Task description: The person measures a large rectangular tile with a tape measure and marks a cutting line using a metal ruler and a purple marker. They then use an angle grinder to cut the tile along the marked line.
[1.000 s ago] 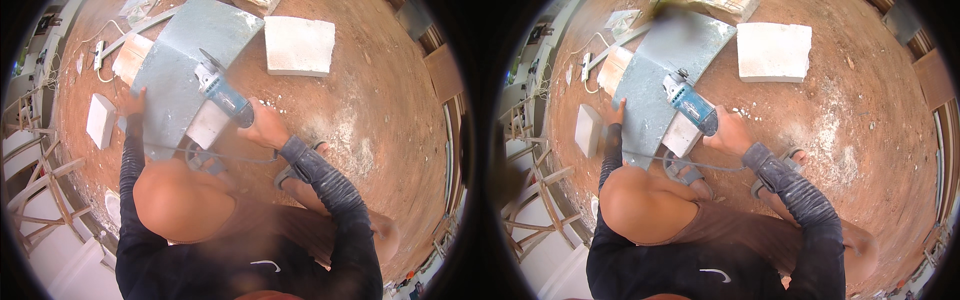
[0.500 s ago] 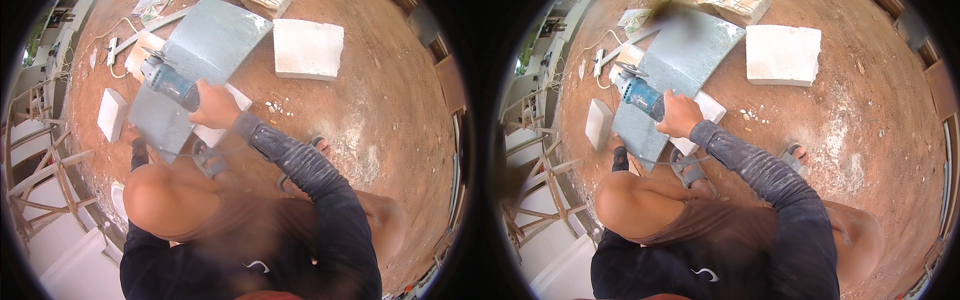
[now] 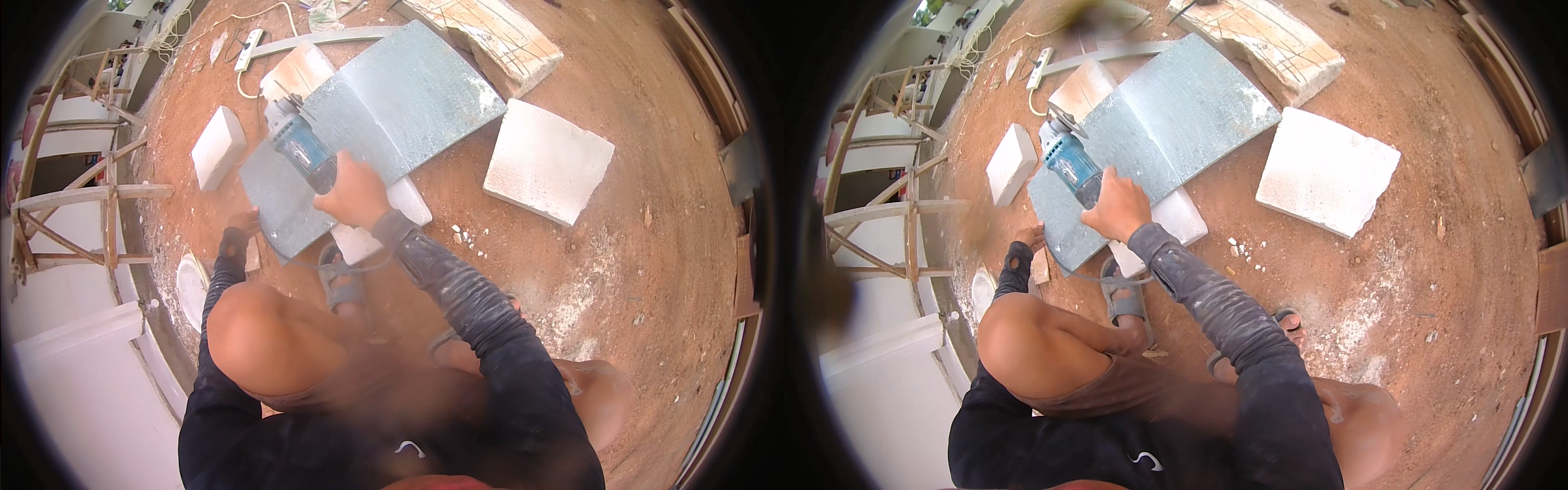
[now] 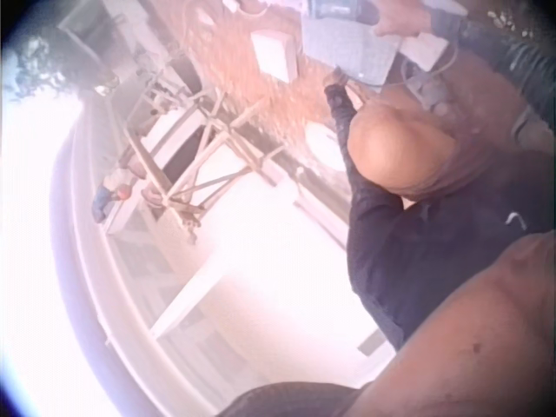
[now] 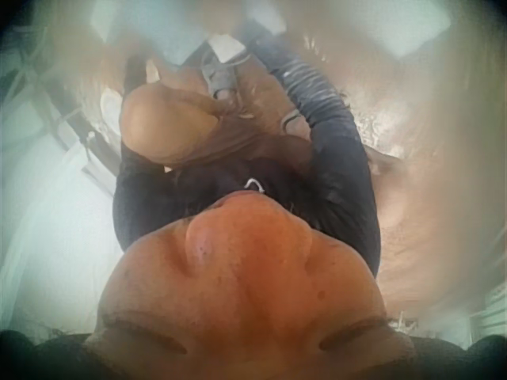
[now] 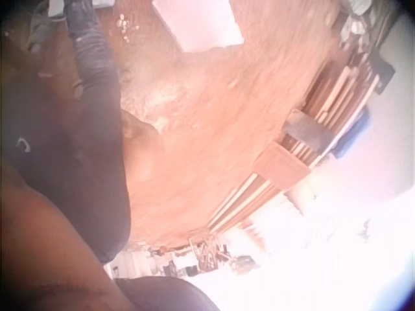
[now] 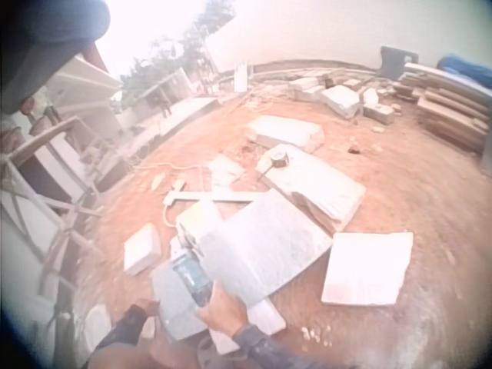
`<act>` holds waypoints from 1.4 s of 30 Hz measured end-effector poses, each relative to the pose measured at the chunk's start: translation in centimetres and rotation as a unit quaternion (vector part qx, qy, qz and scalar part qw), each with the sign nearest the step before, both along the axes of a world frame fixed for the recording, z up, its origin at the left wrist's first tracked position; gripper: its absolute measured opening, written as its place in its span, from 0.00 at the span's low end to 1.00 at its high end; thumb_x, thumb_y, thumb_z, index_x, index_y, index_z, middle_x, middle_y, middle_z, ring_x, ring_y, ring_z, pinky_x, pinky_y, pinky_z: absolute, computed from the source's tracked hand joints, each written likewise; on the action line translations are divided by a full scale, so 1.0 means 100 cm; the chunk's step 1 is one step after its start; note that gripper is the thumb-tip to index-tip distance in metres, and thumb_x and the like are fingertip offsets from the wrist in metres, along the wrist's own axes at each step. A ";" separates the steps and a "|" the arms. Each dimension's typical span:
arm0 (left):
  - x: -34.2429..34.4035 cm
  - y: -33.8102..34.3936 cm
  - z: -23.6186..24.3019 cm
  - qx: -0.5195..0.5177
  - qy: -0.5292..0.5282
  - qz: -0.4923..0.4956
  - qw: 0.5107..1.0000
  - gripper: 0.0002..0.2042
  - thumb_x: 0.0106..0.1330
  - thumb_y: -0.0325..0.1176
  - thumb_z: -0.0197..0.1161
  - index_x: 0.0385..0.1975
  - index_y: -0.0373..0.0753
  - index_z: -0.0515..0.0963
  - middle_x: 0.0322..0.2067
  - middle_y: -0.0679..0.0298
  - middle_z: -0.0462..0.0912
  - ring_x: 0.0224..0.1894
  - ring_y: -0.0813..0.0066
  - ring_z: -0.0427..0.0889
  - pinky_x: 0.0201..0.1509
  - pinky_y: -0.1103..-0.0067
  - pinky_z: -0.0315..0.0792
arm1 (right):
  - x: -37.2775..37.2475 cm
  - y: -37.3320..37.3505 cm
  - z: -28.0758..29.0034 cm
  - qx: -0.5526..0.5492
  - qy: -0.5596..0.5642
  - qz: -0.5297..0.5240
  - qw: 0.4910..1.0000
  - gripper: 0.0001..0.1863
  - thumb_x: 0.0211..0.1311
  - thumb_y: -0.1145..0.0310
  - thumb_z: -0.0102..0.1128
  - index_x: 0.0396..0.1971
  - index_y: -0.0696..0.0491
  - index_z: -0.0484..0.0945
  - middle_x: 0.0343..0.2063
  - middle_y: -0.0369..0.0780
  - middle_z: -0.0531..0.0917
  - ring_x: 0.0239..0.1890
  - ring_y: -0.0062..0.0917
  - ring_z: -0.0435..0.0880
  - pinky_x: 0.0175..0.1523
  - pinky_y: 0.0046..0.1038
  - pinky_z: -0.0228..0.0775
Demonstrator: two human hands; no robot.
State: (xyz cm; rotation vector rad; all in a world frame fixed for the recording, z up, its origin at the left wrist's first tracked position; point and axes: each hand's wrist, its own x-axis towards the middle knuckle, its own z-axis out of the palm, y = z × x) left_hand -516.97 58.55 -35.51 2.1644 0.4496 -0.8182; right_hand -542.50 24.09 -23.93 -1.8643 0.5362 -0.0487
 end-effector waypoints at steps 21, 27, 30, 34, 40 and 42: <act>-0.094 0.121 0.295 -0.318 -0.106 0.303 0.892 0.09 0.72 0.24 0.44 0.48 0.32 0.67 0.29 0.65 0.68 0.22 0.82 0.65 0.20 0.86 0.59 | 0.057 -0.009 0.028 0.120 -0.096 0.003 0.988 0.30 0.40 0.59 0.69 0.40 0.62 0.69 0.32 0.55 0.82 0.35 0.49 0.83 0.42 0.43 0.76; -0.179 0.136 0.219 -0.324 -0.177 0.376 0.850 0.12 0.72 0.25 0.48 0.52 0.29 0.69 0.32 0.63 0.72 0.28 0.79 0.70 0.29 0.85 0.69 | 0.070 -0.004 0.019 0.051 -0.097 -0.018 0.994 0.30 0.39 0.58 0.68 0.39 0.62 0.69 0.31 0.55 0.82 0.34 0.49 0.83 0.41 0.42 0.76; -0.155 0.051 0.184 -0.310 -0.170 0.106 0.929 0.13 0.72 0.30 0.53 0.51 0.31 0.71 0.32 0.67 0.74 0.30 0.80 0.73 0.33 0.83 0.71 | 0.081 -0.014 0.015 0.002 -0.075 -0.028 0.997 0.31 0.40 0.59 0.68 0.42 0.63 0.72 0.35 0.53 0.83 0.38 0.45 0.84 0.44 0.38 0.76; -0.083 -0.035 0.126 -0.063 -0.266 -0.186 0.944 0.18 0.65 0.36 0.64 0.50 0.33 0.73 0.36 0.63 0.78 0.36 0.73 0.78 0.41 0.77 0.74 | 0.086 -0.002 -0.009 -0.022 -0.061 -0.042 0.997 0.31 0.39 0.58 0.69 0.39 0.65 0.71 0.32 0.55 0.82 0.35 0.49 0.84 0.43 0.41 0.77; -0.030 -0.150 0.074 0.160 -0.436 -0.419 0.780 0.39 0.59 0.56 0.64 0.64 0.36 0.62 0.66 0.43 0.58 0.69 0.46 0.55 0.70 0.59 0.53 | 0.102 -0.011 0.003 -0.092 -0.019 -0.061 0.994 0.34 0.36 0.58 0.70 0.42 0.67 0.73 0.36 0.57 0.82 0.39 0.49 0.84 0.46 0.39 0.77; -0.031 -0.174 0.051 0.214 -0.356 -0.393 0.821 0.45 0.59 0.63 0.60 0.69 0.38 0.56 0.69 0.43 0.51 0.72 0.43 0.47 0.71 0.54 0.47 | 0.105 -0.011 -0.002 -0.098 -0.010 -0.064 0.993 0.35 0.35 0.58 0.70 0.43 0.67 0.72 0.38 0.58 0.82 0.41 0.49 0.84 0.48 0.39 0.77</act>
